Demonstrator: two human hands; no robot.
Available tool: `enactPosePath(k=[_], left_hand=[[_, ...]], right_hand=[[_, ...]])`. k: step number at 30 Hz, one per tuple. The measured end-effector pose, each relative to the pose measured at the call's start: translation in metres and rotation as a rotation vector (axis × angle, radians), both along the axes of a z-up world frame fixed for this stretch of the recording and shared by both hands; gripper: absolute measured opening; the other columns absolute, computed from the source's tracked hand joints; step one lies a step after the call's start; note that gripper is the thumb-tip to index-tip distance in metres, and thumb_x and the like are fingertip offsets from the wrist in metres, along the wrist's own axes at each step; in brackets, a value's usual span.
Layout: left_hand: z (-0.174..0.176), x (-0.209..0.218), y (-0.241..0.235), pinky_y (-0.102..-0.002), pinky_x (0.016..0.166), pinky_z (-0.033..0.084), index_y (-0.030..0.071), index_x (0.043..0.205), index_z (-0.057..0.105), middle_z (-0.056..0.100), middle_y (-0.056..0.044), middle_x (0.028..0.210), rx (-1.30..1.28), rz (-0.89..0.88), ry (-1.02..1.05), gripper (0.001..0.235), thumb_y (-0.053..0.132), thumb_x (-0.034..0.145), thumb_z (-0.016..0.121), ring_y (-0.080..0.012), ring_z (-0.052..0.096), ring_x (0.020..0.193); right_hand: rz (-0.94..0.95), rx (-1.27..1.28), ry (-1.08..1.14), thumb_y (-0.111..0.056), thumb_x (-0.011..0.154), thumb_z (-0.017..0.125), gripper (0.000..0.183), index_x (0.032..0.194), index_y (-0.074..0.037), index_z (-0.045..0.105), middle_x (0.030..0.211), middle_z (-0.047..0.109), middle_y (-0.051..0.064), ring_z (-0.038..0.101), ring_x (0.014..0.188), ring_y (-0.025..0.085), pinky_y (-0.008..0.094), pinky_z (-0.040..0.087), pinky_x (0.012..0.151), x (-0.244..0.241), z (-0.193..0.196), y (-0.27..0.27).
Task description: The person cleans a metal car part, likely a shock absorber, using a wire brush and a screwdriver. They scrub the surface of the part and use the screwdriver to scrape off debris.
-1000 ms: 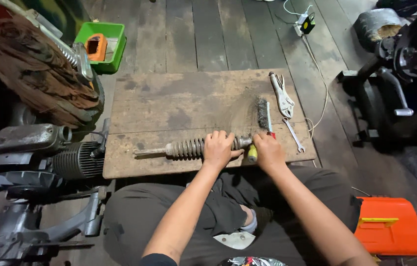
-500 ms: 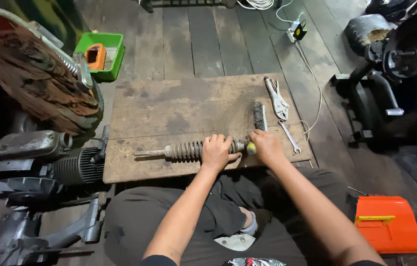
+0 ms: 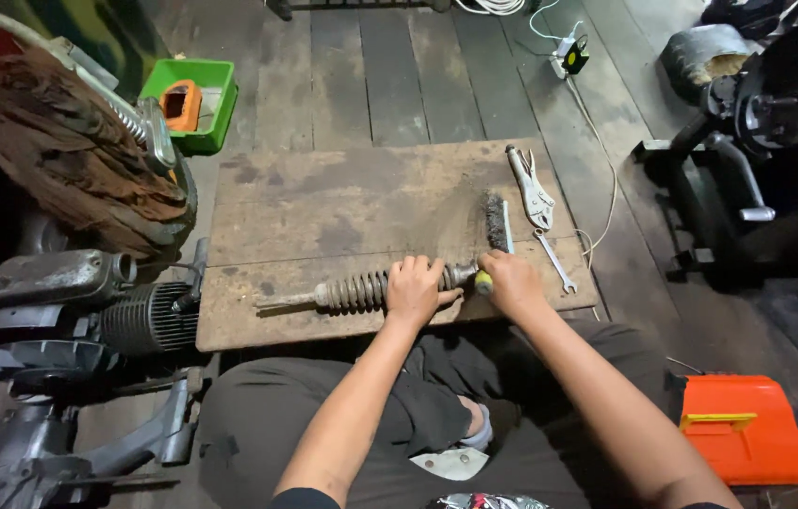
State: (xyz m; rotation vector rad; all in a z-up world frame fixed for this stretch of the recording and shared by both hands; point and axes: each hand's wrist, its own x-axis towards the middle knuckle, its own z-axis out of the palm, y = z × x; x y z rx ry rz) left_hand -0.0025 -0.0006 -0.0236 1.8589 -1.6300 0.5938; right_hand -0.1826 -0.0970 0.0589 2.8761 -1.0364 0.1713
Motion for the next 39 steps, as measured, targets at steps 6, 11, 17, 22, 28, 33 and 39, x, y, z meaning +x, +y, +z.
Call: enactPosePath(k=[6, 11, 17, 22, 28, 33, 39], left_hand=[[-0.012, 0.000, -0.002, -0.041, 0.075, 0.048, 0.016, 0.096, 0.067, 0.060, -0.007, 0.081, -0.019, -0.014, -0.009, 0.068, 0.065, 0.053, 0.086, -0.0274, 0.061, 0.080], [-0.009, 0.000, -0.002, -0.041, 0.076, 0.048, 0.016, 0.097, 0.068, 0.061, -0.007, 0.082, -0.027, -0.016, -0.010, 0.068, 0.065, 0.053, 0.086, -0.0277, 0.062, 0.080], [-0.014, -0.001, 0.001, -0.042, 0.076, 0.047, 0.017, 0.100, 0.069, 0.060, -0.008, 0.084, -0.027, -0.020, -0.008, 0.070, 0.065, 0.053, 0.087, -0.0285, 0.061, 0.080], [-0.007, -0.001, 0.005, -0.043, 0.076, 0.047, 0.017, 0.101, 0.069, 0.062, -0.008, 0.085, 0.003, -0.035, 0.002, 0.074, 0.065, 0.049, 0.087, -0.0287, 0.061, 0.082], [0.032, -0.004, 0.003, -0.046, 0.078, 0.047, 0.017, 0.098, 0.066, 0.059, -0.006, 0.089, 0.286, -0.013, 0.111, 0.073, 0.063, 0.047, 0.090, -0.0294, 0.060, 0.089], [0.046, -0.007, 0.009, -0.045, 0.075, 0.048, 0.016, 0.095, 0.060, 0.058, -0.007, 0.090, 0.357, -0.019, 0.071, 0.072, 0.067, 0.051, 0.085, -0.0278, 0.061, 0.091], [0.085, -0.021, 0.024, -0.045, 0.075, 0.050, 0.011, 0.091, 0.061, 0.062, -0.009, 0.087, 0.331, -0.016, 0.103, 0.076, 0.071, 0.050, 0.083, -0.0294, 0.064, 0.087]], right_hand=[[0.035, 0.310, -0.207, -0.021, 0.075, 0.069, 0.013, 0.088, -0.022, 0.069, 0.090, 0.075, 0.002, 0.072, 0.094, 0.034, 0.049, 0.059, 0.077, -0.011, 0.003, -0.031], [0.171, 0.060, -0.031, -0.014, 0.074, 0.070, 0.014, 0.087, -0.021, 0.069, 0.088, 0.075, 0.000, 0.074, 0.087, 0.029, 0.043, 0.060, 0.077, -0.006, 0.003, -0.028], [0.239, -0.148, 0.072, -0.028, 0.080, 0.072, 0.007, 0.083, -0.029, 0.066, 0.083, 0.073, -0.008, 0.074, 0.080, 0.021, 0.035, 0.059, 0.069, -0.005, -0.003, -0.027], [0.220, -0.048, -0.043, -0.038, 0.078, 0.074, 0.018, 0.089, -0.025, 0.069, 0.087, 0.073, -0.001, 0.073, 0.083, 0.027, 0.043, 0.059, 0.070, -0.009, 0.011, -0.018], [0.048, -0.093, 0.069, -0.036, 0.083, 0.072, 0.027, 0.110, -0.032, 0.069, 0.102, 0.073, -0.008, 0.071, 0.099, 0.018, 0.033, 0.060, 0.078, -0.024, 0.008, 0.003], [-0.099, 0.112, -0.082, -0.021, 0.078, 0.077, 0.044, 0.119, -0.035, 0.069, 0.121, 0.072, -0.007, 0.071, 0.111, 0.022, 0.038, 0.061, 0.085, -0.029, -0.031, -0.007], [-0.026, -0.006, -0.142, -0.022, 0.080, 0.071, 0.024, 0.101, -0.033, 0.071, 0.098, 0.070, -0.009, 0.070, 0.100, 0.016, 0.031, 0.059, 0.080, -0.023, -0.040, -0.010]])
